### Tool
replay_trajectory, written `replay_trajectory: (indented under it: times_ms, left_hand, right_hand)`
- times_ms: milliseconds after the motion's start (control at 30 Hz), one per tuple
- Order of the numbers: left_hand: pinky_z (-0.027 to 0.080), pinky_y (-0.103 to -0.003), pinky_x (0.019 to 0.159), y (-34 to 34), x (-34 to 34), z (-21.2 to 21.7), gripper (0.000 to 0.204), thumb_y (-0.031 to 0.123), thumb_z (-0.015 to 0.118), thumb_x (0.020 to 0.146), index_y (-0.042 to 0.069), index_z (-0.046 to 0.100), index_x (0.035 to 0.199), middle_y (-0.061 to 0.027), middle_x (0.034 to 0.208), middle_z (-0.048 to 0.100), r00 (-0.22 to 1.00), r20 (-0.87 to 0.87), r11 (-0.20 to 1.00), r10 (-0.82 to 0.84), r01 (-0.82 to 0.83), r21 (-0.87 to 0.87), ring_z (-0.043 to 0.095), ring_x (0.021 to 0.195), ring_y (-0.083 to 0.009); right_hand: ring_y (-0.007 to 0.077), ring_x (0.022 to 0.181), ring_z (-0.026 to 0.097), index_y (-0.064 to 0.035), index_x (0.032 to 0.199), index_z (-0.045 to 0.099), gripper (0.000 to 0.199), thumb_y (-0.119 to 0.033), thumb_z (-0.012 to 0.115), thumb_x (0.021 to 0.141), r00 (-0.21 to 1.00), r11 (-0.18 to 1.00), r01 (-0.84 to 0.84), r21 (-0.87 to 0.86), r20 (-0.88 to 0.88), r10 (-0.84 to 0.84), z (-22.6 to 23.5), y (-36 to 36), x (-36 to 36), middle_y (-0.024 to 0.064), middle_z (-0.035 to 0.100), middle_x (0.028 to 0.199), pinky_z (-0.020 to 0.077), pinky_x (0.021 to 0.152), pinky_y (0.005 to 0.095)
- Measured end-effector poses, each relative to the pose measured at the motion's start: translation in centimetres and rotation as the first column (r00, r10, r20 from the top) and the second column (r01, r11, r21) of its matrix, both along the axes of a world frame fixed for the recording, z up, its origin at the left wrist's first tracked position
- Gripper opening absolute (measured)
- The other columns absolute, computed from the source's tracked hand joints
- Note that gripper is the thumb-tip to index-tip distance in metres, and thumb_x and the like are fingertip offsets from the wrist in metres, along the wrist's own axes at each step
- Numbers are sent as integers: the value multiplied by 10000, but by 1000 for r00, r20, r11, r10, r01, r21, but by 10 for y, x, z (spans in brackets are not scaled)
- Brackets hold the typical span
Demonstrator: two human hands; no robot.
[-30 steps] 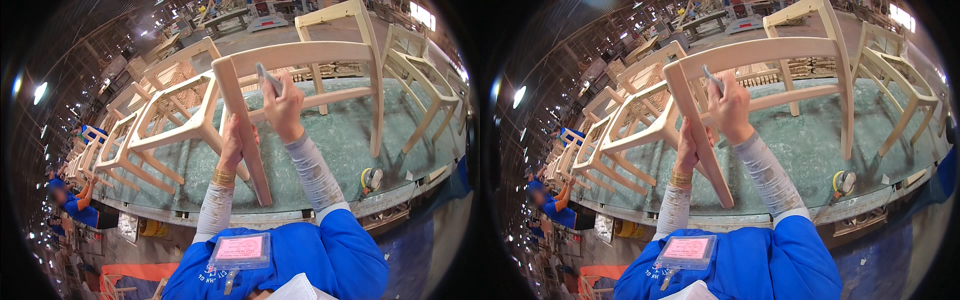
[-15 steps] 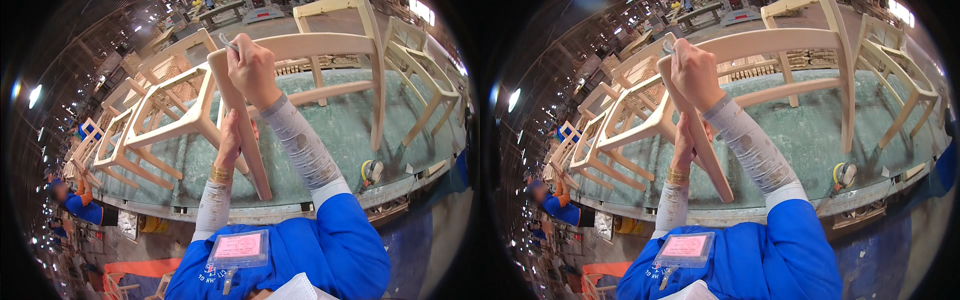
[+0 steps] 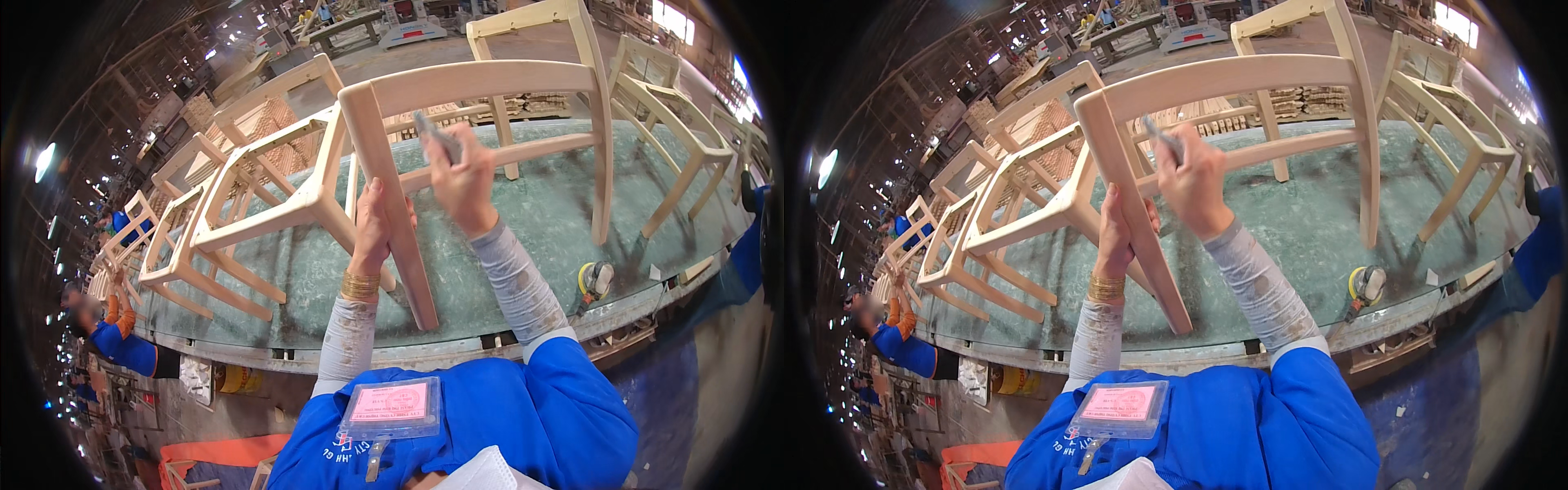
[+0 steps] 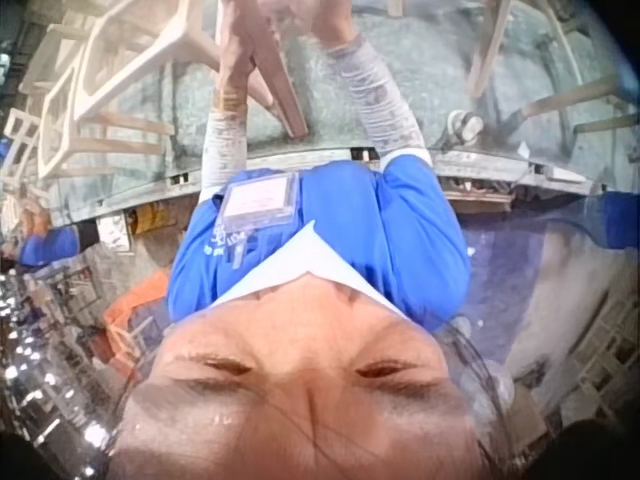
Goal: The person sands unfinished wooden chair frames using a handheld orbital sander and a sanding block. They rotate each frame to reach different legs and rails, then pass the sanded frame to a coworker and pick up the next one.
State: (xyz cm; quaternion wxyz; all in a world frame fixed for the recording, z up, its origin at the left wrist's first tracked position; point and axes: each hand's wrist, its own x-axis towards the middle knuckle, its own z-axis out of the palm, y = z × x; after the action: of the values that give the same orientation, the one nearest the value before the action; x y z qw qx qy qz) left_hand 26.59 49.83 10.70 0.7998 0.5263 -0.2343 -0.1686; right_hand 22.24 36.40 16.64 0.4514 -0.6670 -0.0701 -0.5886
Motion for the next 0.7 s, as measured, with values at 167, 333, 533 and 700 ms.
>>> replay_trajectory:
  times_ms: [167, 333, 533, 700]
  left_hand:
    - [492, -280, 472, -9, 3, 4, 476, 519, 453, 906, 54, 424, 1002, -89, 687, 532, 999, -22, 1000, -27, 27, 1, 560, 524, -163]
    - [493, -283, 475, -4, -1, 6, 485, 523, 458, 903, 48, 427, 994, -90, 693, 529, 1000, -4, 1000, -17, 17, 25, 559, 529, -160]
    - [497, -284, 479, -6, 0, 9, 494, 524, 459, 901, 45, 425, 1016, -89, 698, 530, 1000, 3, 999, -27, 27, 45, 563, 532, -156]
    - [498, -278, 481, -1, 0, 5, 479, 521, 455, 903, 57, 405, 1005, -88, 696, 529, 999, 14, 999, -39, 38, 33, 567, 536, -156]
  right_hand:
    - [322, 527, 587, -35, 778, 536, 106, -3, 636, 767, 981, 975, 171, -144, 113, -155, 50, -1, 39, 136, 552, 560, 437, 483, 354]
    - [324, 518, 577, -30, 776, 525, 102, -24, 627, 781, 976, 975, 151, -166, 179, -120, 31, 7, 41, 132, 533, 545, 436, 487, 379]
    - [317, 512, 578, -29, 761, 513, 115, 3, 623, 772, 968, 954, 207, -217, 188, -168, 62, 2, 48, 137, 539, 557, 427, 464, 362]
    - [325, 512, 571, -23, 759, 510, 110, -23, 616, 788, 984, 979, 101, -176, 161, -72, 38, 7, 43, 143, 536, 558, 409, 454, 367]
